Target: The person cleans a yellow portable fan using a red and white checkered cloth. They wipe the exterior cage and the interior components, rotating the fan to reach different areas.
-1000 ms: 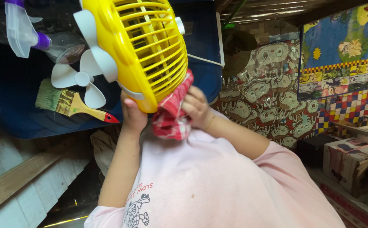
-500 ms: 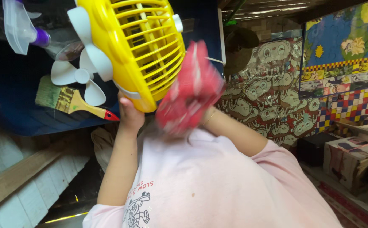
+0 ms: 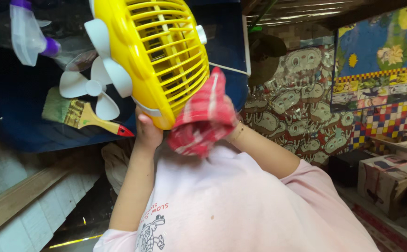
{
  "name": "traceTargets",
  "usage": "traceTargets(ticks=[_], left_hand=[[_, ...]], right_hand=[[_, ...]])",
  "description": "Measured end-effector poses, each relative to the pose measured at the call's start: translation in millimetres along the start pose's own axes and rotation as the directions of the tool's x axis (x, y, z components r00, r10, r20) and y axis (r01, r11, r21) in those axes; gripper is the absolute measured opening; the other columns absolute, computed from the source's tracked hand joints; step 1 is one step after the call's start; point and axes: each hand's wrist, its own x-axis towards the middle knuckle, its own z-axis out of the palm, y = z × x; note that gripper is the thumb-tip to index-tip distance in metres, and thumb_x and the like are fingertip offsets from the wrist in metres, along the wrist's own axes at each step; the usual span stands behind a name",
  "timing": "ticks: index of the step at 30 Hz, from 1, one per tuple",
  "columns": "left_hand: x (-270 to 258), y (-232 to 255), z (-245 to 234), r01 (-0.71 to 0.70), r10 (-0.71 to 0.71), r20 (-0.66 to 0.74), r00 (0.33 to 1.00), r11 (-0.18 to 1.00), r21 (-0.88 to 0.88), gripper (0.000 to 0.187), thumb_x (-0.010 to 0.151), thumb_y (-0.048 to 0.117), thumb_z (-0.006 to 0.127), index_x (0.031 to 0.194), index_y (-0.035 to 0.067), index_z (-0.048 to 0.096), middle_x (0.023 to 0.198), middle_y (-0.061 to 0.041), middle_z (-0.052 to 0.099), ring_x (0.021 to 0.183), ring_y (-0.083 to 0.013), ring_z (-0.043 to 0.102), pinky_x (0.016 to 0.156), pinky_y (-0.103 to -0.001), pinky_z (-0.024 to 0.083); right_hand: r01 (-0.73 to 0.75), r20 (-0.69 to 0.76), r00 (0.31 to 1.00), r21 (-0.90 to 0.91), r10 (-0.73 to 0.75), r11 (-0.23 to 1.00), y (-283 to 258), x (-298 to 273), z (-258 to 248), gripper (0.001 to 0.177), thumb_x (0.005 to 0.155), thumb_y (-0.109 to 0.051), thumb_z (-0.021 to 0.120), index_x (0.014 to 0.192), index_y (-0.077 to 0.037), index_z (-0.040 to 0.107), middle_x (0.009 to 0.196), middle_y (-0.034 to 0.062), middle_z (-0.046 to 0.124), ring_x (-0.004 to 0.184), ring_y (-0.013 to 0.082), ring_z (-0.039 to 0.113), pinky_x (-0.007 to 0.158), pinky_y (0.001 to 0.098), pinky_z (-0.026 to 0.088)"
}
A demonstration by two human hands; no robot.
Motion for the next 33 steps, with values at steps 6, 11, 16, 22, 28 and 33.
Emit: traceTargets(ticks=[6, 11, 16, 22, 28, 33], left_hand=[[3.3, 12.0, 7.9, -0.010, 0.010, 0.009, 1.000, 1.000, 0.015, 0.107, 0.092, 0.088, 0.036, 0.143, -0.005, 0.048, 0.141, -0.012, 0.059, 0.131, -0.0216, 0.058, 0.111, -0.037, 0.048], [2.1, 4.6, 1.2, -0.022, 0.020, 0.053, 0.998, 0.999, 0.027, 0.104, 0.093, 0.087, 0.034, 0.140, -0.004, 0.053, 0.137, -0.010, 0.064, 0.128, -0.0206, 0.063, 0.109, -0.036, 0.051], [-2.3, -26.0, -35.2, 0.036, -0.037, 0.065, 0.997, 0.999, 0.022, 0.106, 0.093, 0.088, 0.034, 0.147, -0.002, 0.051, 0.139, -0.009, 0.061, 0.127, -0.0195, 0.058, 0.106, -0.036, 0.050], [-1.4, -7.3, -112.9, 0.230, -0.187, 0.208, 0.960, 0.950, -0.209, 0.112, 0.083, 0.082, 0.063, 0.156, 0.001, 0.034, 0.146, -0.006, 0.051, 0.130, -0.0190, 0.053, 0.103, -0.035, 0.047], [15.4, 34.0, -107.6, 0.066, -0.065, -0.013, 0.998, 0.993, 0.094, 0.095, 0.090, 0.081, 0.060, 0.134, -0.003, 0.058, 0.121, -0.008, 0.063, 0.109, -0.0139, 0.056, 0.098, -0.028, 0.046], [11.1, 118.1, -30.6, -0.123, 0.263, -0.246, 0.933, 0.874, 0.470, 0.059, 0.119, 0.051, 0.058, 0.144, 0.000, 0.043, 0.141, -0.013, 0.058, 0.126, -0.0208, 0.060, 0.116, -0.034, 0.046]], right_hand=[[-0.326, -0.138, 0.907, 0.373, 0.399, 0.869, -17.8, 6.0, -3.6, 0.046, 0.103, -0.035, 0.062, 0.142, -0.013, 0.051, 0.139, 0.0071, 0.061, 0.130, 0.0243, 0.061, 0.118, 0.0384, 0.046], [-0.025, -0.065, 0.998, -0.113, 0.018, 0.993, -31.7, 3.3, -6.9, 0.046, 0.099, -0.039, 0.066, 0.138, -0.017, 0.054, 0.136, 0.0042, 0.063, 0.129, 0.0238, 0.061, 0.118, 0.0379, 0.045], [-0.201, 0.074, 0.805, 0.968, 0.589, 0.153, 5.5, 3.7, -9.7, 0.057, 0.100, -0.047, 0.057, 0.140, -0.007, 0.054, 0.133, 0.0101, 0.067, 0.126, 0.0257, 0.062, 0.112, 0.0440, 0.050], [-0.354, -0.203, 0.798, 0.603, 0.567, 0.715, 41.4, 21.1, -54.8, 0.035, 0.107, -0.030, 0.059, 0.135, -0.009, 0.063, 0.126, 0.0089, 0.072, 0.112, 0.0212, 0.065, 0.100, 0.0375, 0.053], [0.066, -0.069, 0.993, -0.386, -0.100, 0.920, 70.4, 93.5, -76.4, 0.022, 0.108, -0.011, 0.067, 0.130, -0.010, 0.070, 0.120, 0.0085, 0.073, 0.109, 0.0203, 0.069, 0.097, 0.0352, 0.057], [-0.272, -0.199, 0.902, 0.432, 0.384, 0.860, 29.5, 84.5, -56.0, 0.023, 0.102, -0.014, 0.073, 0.122, -0.006, 0.068, 0.113, 0.0075, 0.072, 0.104, 0.0201, 0.069, 0.093, 0.0355, 0.057]])
